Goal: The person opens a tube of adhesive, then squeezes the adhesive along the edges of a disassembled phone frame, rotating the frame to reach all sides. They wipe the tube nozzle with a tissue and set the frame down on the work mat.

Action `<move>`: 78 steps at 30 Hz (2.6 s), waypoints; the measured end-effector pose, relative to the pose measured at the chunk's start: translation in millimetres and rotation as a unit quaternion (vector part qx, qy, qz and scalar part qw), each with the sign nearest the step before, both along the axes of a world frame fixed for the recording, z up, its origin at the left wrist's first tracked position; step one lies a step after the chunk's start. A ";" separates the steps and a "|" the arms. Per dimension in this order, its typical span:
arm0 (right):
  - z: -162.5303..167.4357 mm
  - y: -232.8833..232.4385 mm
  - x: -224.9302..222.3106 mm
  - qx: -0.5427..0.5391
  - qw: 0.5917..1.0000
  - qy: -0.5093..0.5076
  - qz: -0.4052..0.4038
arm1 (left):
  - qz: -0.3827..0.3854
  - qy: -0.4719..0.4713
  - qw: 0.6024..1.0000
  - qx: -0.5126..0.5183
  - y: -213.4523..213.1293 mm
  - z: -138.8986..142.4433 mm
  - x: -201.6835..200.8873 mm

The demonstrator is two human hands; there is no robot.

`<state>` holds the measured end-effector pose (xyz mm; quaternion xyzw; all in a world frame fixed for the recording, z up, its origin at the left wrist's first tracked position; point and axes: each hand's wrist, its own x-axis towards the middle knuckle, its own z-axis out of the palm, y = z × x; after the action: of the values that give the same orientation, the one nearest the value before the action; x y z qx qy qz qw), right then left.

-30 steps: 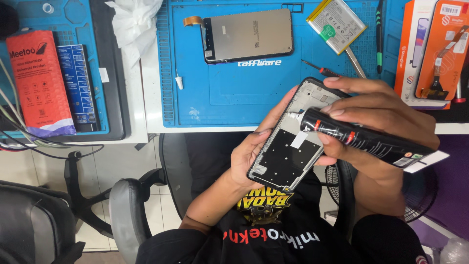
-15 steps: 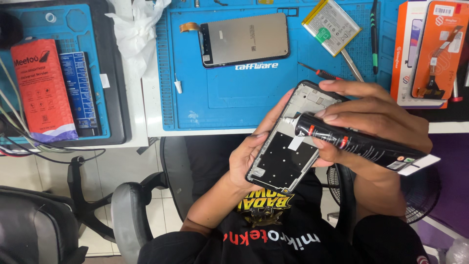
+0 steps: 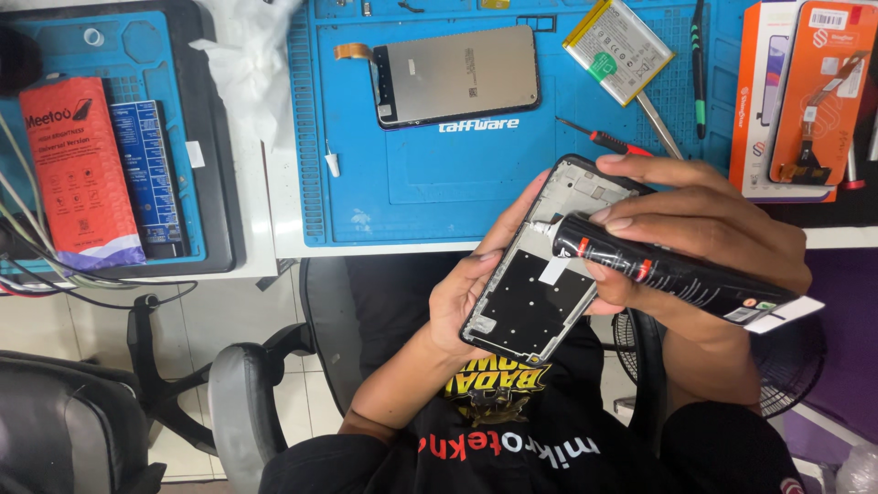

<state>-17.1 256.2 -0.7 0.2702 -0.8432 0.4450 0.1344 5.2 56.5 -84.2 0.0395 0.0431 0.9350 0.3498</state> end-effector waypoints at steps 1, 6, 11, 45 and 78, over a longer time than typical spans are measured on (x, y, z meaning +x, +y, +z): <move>-0.3 -0.1 -0.4 0.000 1.000 0.004 0.000 | 0.000 0.001 1.000 -0.003 -1.0 0.2 0.3; 2.3 -1.9 0.2 -0.007 1.000 -0.004 -0.016 | -0.004 -0.002 1.000 0.007 -0.8 0.3 0.1; 1.5 -4.7 -0.9 -0.035 0.999 0.018 -0.018 | -0.011 -0.007 1.000 0.020 -1.1 0.7 0.4; -10.3 3.1 -1.1 -0.026 0.998 0.047 -0.014 | -0.009 -0.002 1.000 0.014 -0.9 1.7 1.2; -4.4 -0.7 0.9 -0.047 0.998 0.040 -0.034 | -0.019 -0.008 0.999 0.036 1.4 -1.5 2.1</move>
<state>-16.1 255.5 -5.1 0.2526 -0.8241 0.4677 0.1959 7.3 57.9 -85.7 0.0458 0.0059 0.9294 0.3661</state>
